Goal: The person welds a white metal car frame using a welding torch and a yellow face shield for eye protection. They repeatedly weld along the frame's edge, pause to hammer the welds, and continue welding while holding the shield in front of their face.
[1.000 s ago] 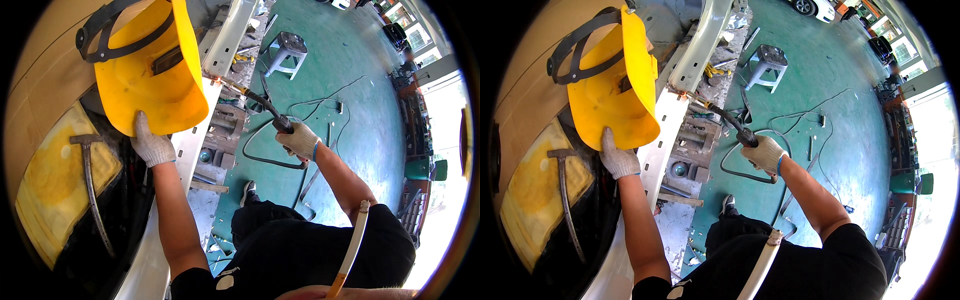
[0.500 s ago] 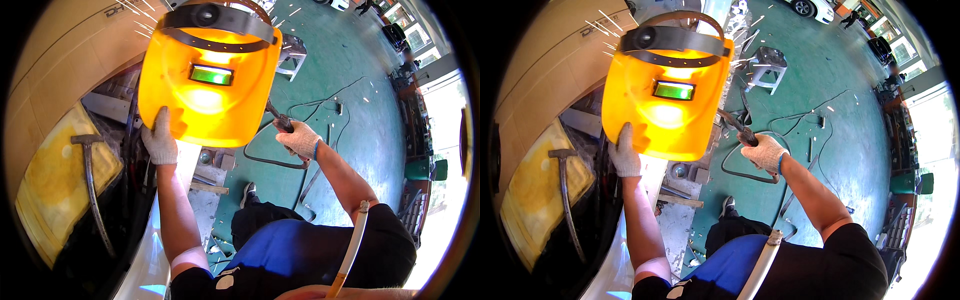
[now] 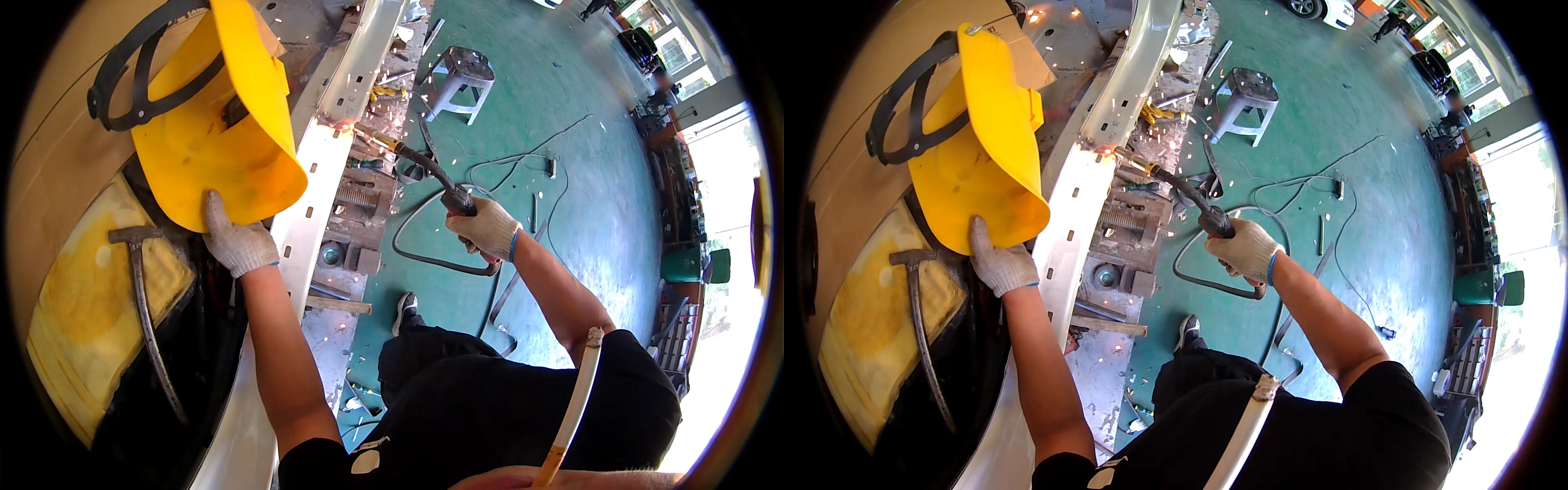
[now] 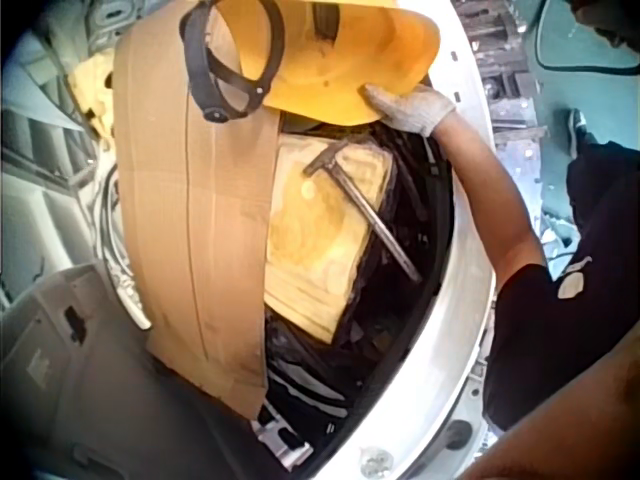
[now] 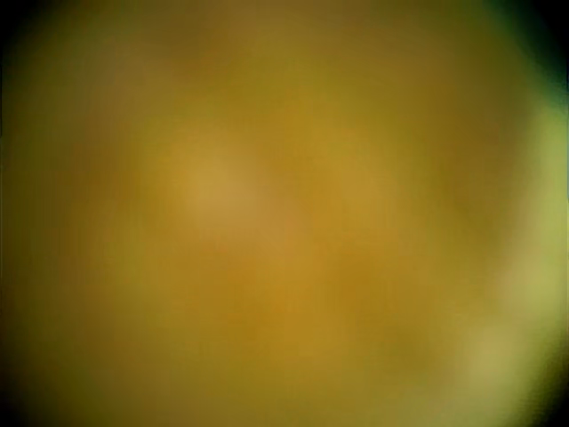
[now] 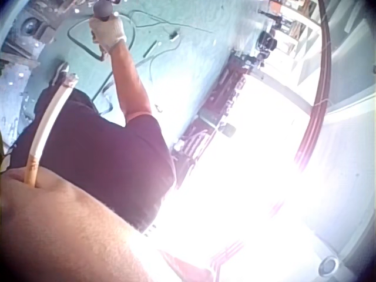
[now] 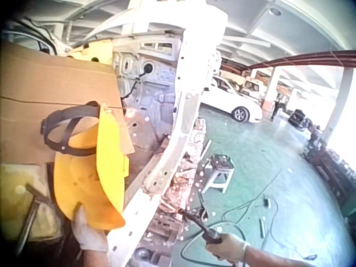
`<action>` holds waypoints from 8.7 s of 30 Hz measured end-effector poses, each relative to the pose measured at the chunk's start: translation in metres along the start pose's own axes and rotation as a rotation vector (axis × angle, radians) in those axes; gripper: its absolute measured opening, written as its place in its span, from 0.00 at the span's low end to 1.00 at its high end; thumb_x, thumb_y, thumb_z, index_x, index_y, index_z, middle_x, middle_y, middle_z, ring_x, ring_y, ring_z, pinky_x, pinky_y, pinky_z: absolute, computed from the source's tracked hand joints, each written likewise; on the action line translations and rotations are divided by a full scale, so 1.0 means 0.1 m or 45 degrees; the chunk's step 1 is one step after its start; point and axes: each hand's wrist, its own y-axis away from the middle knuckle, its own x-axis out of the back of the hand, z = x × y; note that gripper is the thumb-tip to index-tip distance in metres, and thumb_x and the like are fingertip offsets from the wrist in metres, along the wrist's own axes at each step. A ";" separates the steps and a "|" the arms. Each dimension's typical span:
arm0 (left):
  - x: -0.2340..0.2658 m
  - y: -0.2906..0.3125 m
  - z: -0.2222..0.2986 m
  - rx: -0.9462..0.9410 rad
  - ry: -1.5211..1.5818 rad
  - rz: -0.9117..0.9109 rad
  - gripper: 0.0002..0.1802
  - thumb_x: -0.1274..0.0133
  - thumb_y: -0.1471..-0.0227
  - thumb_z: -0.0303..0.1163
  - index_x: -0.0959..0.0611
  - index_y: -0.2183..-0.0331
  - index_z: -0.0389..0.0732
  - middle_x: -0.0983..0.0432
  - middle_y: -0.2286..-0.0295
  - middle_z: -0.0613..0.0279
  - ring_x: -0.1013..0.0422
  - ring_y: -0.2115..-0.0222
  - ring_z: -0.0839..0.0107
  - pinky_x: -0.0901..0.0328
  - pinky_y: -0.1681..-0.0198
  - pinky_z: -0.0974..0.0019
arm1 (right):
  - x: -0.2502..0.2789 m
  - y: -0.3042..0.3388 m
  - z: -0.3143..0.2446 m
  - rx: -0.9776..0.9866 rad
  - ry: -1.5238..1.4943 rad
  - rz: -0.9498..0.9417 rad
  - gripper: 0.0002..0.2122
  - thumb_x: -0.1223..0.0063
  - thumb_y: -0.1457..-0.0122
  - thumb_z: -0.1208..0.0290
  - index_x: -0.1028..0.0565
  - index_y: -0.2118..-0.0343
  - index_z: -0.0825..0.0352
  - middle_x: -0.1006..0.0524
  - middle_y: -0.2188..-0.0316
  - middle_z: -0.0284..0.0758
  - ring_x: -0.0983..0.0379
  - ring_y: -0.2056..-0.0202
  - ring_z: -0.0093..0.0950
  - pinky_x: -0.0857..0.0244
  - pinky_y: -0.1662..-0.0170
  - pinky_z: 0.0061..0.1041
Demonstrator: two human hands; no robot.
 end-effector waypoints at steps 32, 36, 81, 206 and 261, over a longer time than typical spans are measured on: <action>-0.09 0.20 0.11 0.143 -0.467 -0.227 0.26 0.37 0.41 0.35 0.19 0.46 0.30 0.18 0.51 0.53 0.23 0.51 0.62 0.30 0.46 0.60 | 0.04 -0.01 -0.13 -0.030 0.164 0.028 0.14 0.43 0.43 0.60 0.25 0.64 0.68 0.27 0.78 0.31 0.28 0.80 0.23 0.36 0.81 0.28; -0.03 0.13 0.03 0.013 -0.451 -0.267 0.25 0.36 0.41 0.34 0.19 0.46 0.30 0.18 0.51 0.53 0.23 0.51 0.63 0.30 0.46 0.60 | 0.05 -0.06 -0.08 -0.019 0.122 0.003 0.15 0.42 0.43 0.59 0.25 0.64 0.67 0.27 0.77 0.30 0.28 0.79 0.22 0.34 0.78 0.27; -0.07 0.14 0.03 0.037 -0.315 -0.235 0.28 0.42 0.38 0.34 0.24 0.41 0.29 0.24 0.45 0.52 0.25 0.47 0.60 0.29 0.45 0.57 | 0.06 -0.01 -0.07 0.013 0.018 -0.008 0.15 0.40 0.43 0.61 0.24 0.61 0.69 0.27 0.77 0.30 0.30 0.79 0.21 0.31 0.75 0.26; -0.07 0.09 0.07 0.117 -0.017 -0.097 0.41 0.39 0.41 0.40 0.33 0.34 0.33 0.28 0.42 0.47 0.28 0.43 0.49 0.31 0.41 0.49 | 0.05 -0.10 -0.14 0.010 0.113 -0.008 0.12 0.43 0.42 0.61 0.26 0.67 0.67 0.29 0.79 0.29 0.32 0.81 0.21 0.36 0.79 0.27; -0.35 0.27 -0.14 -0.415 -0.661 0.061 0.30 0.44 0.36 0.33 0.29 0.40 0.24 0.26 0.42 0.43 0.26 0.48 0.51 0.31 0.41 0.53 | 0.39 0.05 3.09 -0.368 -0.774 0.385 0.13 0.39 0.41 0.66 0.26 0.58 0.66 0.28 0.76 0.29 0.31 0.78 0.21 0.34 0.75 0.25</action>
